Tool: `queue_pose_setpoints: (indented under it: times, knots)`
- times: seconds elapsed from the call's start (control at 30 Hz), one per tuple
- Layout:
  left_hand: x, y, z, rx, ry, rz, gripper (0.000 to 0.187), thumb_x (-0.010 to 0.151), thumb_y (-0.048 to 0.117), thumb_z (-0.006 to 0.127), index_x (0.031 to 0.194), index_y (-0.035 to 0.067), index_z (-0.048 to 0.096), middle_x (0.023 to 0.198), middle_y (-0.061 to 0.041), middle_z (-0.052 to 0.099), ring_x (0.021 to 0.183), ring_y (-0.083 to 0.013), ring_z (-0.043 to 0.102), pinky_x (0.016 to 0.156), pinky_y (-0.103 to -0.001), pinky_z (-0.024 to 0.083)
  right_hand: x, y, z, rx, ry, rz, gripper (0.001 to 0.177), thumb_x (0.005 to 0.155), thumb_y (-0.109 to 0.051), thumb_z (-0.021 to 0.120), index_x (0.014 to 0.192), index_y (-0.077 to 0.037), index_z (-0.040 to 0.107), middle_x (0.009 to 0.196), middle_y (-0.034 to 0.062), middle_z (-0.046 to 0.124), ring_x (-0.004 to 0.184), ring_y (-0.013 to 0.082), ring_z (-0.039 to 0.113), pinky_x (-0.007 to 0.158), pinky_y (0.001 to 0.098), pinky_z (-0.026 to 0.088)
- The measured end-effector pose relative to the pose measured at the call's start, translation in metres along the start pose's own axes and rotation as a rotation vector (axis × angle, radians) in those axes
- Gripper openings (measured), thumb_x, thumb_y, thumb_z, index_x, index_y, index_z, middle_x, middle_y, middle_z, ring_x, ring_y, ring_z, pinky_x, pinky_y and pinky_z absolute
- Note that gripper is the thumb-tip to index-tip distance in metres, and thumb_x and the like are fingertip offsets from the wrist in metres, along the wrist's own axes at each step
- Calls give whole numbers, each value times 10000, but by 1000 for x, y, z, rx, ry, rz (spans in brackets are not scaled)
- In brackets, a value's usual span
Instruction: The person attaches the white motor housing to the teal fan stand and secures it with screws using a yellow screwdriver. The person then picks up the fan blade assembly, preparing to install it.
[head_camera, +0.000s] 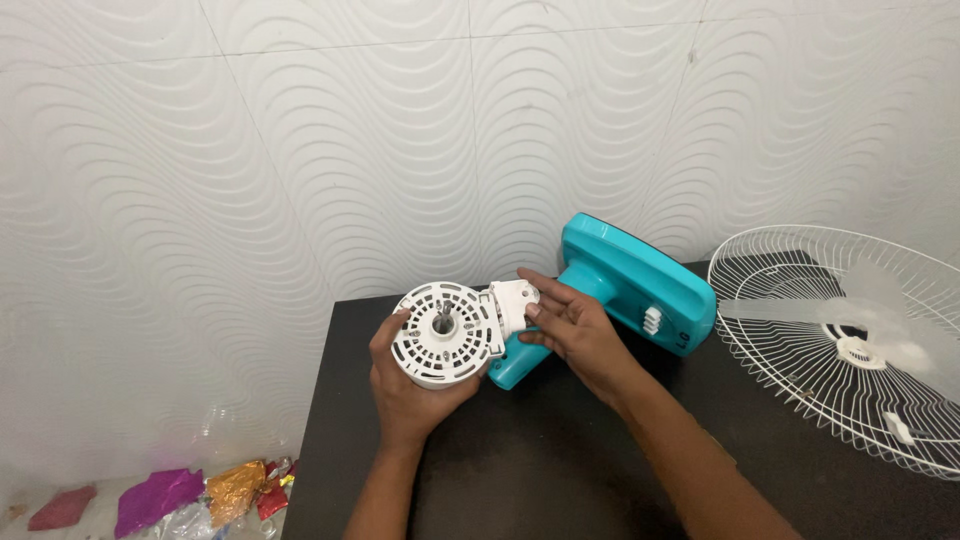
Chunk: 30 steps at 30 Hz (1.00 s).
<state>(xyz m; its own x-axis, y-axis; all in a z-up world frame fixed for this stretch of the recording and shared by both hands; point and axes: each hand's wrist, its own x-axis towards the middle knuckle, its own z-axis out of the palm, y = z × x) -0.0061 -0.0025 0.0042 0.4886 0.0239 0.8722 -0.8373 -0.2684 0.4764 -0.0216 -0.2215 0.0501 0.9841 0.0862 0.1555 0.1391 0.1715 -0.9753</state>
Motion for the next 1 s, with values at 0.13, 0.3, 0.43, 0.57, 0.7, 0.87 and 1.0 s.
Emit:
queue_pose_setpoints:
  times: [0.13,0.3,0.43,0.57,0.7,0.87,1.0]
  knots:
    - [0,1,-3,50,19,54,1023,632,271,994,1405,75,353,1243,-201,677,1114,-277,744,909,-376,632,2,2,-9,-105,-97,-107,626,958,-119,639,1545,-40,435,1374,124,676,1189,191,673,986,359,567]
    - [0,3,-3,37,11,53,1012,648,264,990,1410,73,353,1238,-198,689,1108,-280,753,927,-371,666,7,9,-28,-141,-255,-174,692,901,-6,657,1539,-62,396,1385,55,637,1219,167,638,1047,335,546]
    - [-1,4,-1,18,5,82,1002,658,255,992,1407,70,352,1226,-200,687,1103,-273,752,920,-371,661,8,24,-25,-361,-40,-282,541,978,31,624,1512,-28,563,1081,131,705,954,191,634,883,361,559]
    - [0,6,-1,29,-16,88,1001,678,256,992,1407,67,332,1229,-206,692,1116,-267,751,912,-372,636,-3,19,-29,-837,35,-429,492,952,-19,633,1440,-63,581,977,140,731,876,248,698,817,374,569]
    - [0,10,1,-48,19,49,989,704,233,983,1420,66,321,1248,-219,691,1140,-275,752,931,-384,623,-8,19,-26,-1021,-12,-762,281,1005,-76,591,1282,-31,597,1057,151,722,956,305,704,846,389,547]
    - [0,11,0,-42,26,75,968,715,216,972,1411,59,318,1253,-226,677,1142,-285,747,938,-383,621,-14,32,-26,-859,-55,-457,181,1043,-160,554,1073,-2,638,936,152,705,816,271,668,738,377,541]
    - [5,11,-6,-18,55,22,970,647,205,968,1378,40,352,1221,-249,652,1119,-316,723,947,-409,635,-8,37,-18,-637,-72,-260,248,1043,-211,513,994,-16,658,831,68,711,697,161,630,656,322,538]
